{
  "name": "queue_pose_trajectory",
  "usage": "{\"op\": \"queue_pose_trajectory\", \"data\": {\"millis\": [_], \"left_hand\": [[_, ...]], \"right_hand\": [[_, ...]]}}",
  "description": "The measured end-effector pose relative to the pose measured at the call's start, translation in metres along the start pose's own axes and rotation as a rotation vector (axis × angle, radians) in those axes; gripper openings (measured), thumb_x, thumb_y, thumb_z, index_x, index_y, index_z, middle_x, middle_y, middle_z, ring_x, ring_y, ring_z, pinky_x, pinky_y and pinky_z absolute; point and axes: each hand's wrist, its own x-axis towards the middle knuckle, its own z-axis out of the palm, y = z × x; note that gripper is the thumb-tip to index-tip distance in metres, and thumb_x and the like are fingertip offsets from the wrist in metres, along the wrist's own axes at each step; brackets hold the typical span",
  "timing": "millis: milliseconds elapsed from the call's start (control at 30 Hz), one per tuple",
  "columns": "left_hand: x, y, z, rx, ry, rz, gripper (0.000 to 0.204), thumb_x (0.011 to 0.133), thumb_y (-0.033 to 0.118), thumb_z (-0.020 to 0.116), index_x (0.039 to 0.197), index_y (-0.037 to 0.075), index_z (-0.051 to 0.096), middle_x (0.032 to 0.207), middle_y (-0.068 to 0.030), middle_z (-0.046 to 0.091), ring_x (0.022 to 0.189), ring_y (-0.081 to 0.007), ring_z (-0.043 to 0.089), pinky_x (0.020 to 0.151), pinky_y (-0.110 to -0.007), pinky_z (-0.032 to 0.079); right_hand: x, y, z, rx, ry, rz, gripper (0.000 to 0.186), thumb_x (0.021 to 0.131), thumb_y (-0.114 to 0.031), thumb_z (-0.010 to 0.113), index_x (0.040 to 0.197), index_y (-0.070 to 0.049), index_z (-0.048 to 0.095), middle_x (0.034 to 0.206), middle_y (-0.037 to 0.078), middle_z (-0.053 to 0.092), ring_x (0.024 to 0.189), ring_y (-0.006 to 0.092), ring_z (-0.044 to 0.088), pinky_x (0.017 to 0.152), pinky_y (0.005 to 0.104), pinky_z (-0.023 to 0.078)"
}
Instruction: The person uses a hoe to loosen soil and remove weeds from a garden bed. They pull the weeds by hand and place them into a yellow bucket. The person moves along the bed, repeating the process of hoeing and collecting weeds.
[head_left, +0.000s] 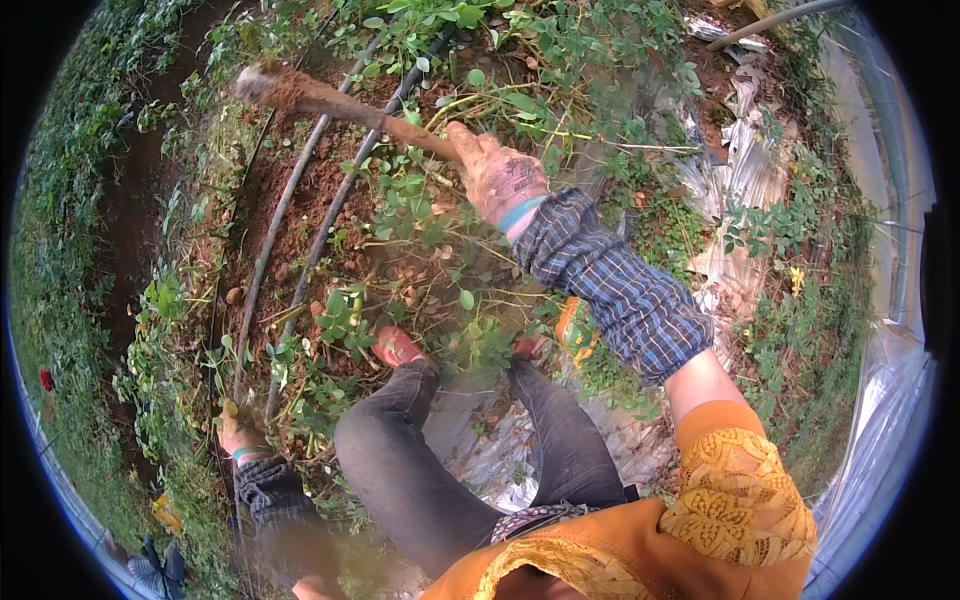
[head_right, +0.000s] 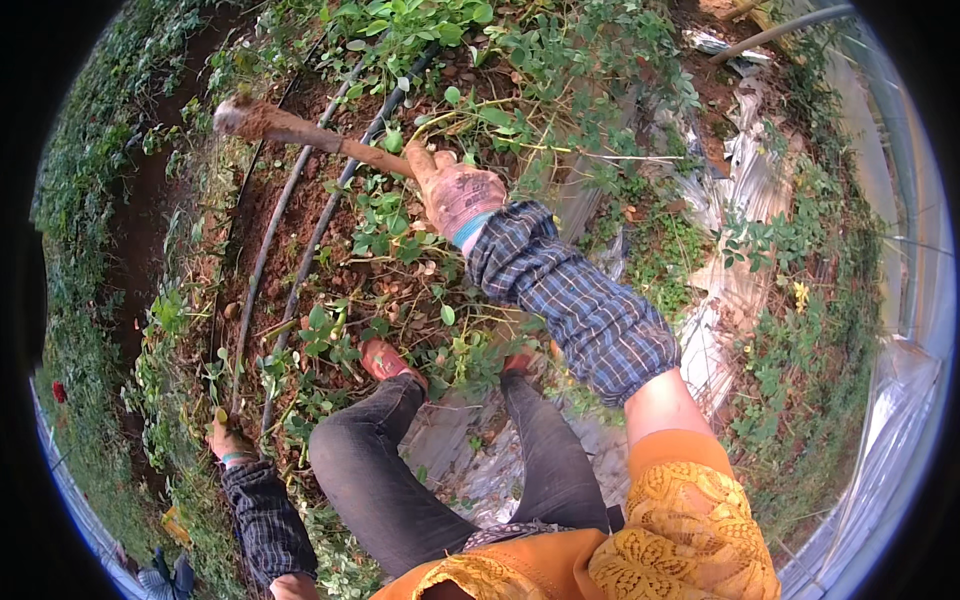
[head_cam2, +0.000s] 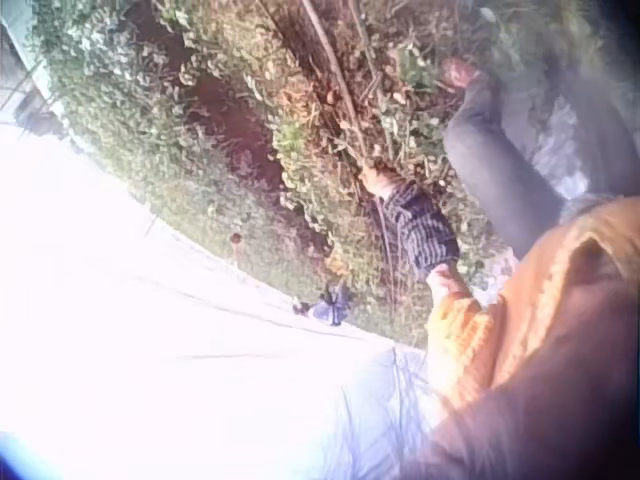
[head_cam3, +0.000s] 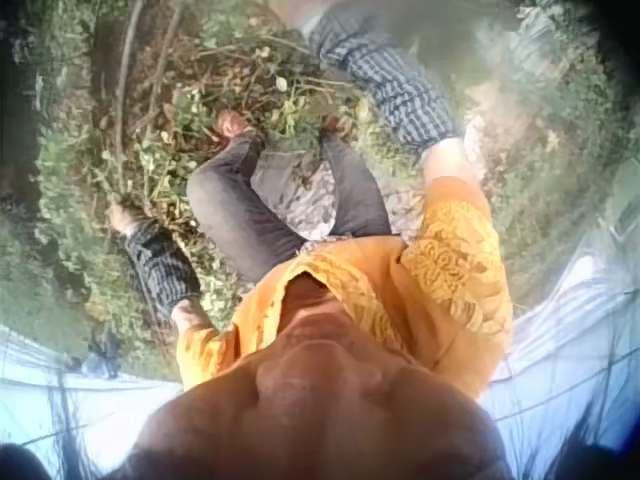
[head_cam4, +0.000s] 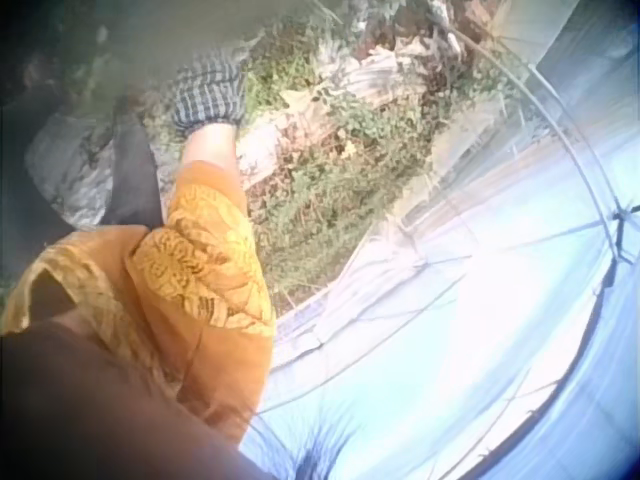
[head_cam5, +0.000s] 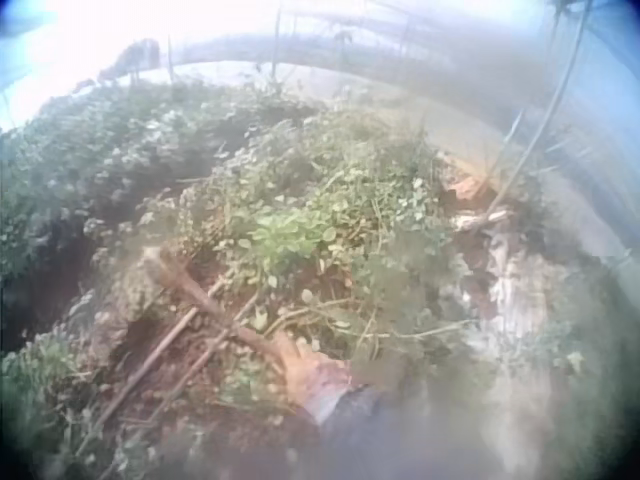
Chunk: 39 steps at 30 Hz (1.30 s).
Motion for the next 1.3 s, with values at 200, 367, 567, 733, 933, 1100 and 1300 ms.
{"op": "queue_pose_trajectory", "data": {"millis": [200,367,567,733,933,1100,1300], "left_hand": [[-0.085,-0.035,-0.064,0.242,0.045,0.007,0.026,0.086,0.026,0.062,0.096,0.002,0.063,0.078,-0.0058,0.062,0.060,-0.0170,0.055,0.048,-0.029,0.044],[-0.023,-0.065,-0.158,0.722,-0.163,0.225,0.033,0.086,0.021,0.063,0.108,-0.003,0.058,0.106,-0.0149,0.063,0.090,-0.0270,0.062,0.074,-0.041,0.053],[-0.028,-0.050,-0.192,0.921,-0.531,0.686,0.026,0.092,0.025,0.050,0.107,0.005,0.057,0.101,-0.0091,0.063,0.083,-0.0180,0.058,0.071,-0.031,0.051],[-0.077,-0.011,-0.141,0.294,-0.094,-0.267,0.031,0.094,0.034,0.043,0.102,0.010,0.062,0.086,-0.0053,0.063,0.065,-0.0143,0.055,0.062,-0.027,0.048],[-0.075,0.055,-0.118,0.284,-0.024,-0.114,0.035,0.094,0.033,0.049,0.122,0.013,0.056,0.102,-0.0071,0.067,0.067,-0.0128,0.061,0.051,-0.024,0.047],[-0.166,0.110,-0.030,0.444,-0.115,0.225,0.040,0.091,0.038,0.052,0.123,0.014,0.057,0.107,-0.0075,0.065,0.079,-0.0149,0.060,0.063,-0.027,0.046],[-0.272,0.153,0.046,0.522,-0.286,0.551,0.046,0.088,0.045,0.055,0.124,0.016,0.057,0.114,-0.0080,0.063,0.093,-0.0174,0.058,0.077,-0.032,0.045]], "right_hand": [[-0.069,0.107,0.011,0.037,-0.257,0.360,0.025,0.094,-0.018,0.043,0.112,-0.004,0.051,0.085,0.018,0.066,0.076,0.0333,0.067,0.063,0.0456,0.051],[-0.165,0.111,-0.042,0.284,-0.190,0.433,0.031,0.091,-0.033,0.053,0.113,-0.011,0.056,0.084,0.014,0.065,0.078,0.0303,0.065,0.067,0.0421,0.051],[-0.295,0.224,-0.078,0.353,-0.079,0.763,0.037,0.084,-0.044,0.061,0.099,-0.010,0.065,0.084,0.013,0.067,0.078,0.0274,0.065,0.070,0.0377,0.051],[-0.493,0.360,-0.076,0.485,0.095,1.053,0.031,0.083,-0.029,0.064,0.101,-0.004,0.064,0.069,0.000,0.057,0.059,0.0073,0.049,0.053,0.0252,0.040],[-0.632,0.284,-0.045,1.192,0.601,1.187,0.020,0.081,-0.018,0.071,0.090,-0.001,0.065,0.071,-0.002,0.059,0.064,0.0086,0.051,0.056,0.0268,0.042],[-0.619,0.193,-0.072,1.008,0.450,1.426,0.028,0.079,-0.024,0.074,0.088,-0.002,0.059,0.066,0.001,0.055,0.060,0.0096,0.048,0.052,0.0285,0.042],[-0.619,0.176,-0.061,1.062,0.370,1.346,0.033,0.073,-0.024,0.073,0.091,-0.003,0.055,0.071,0.012,0.058,0.067,0.0240,0.057,0.061,0.0383,0.047]]}}
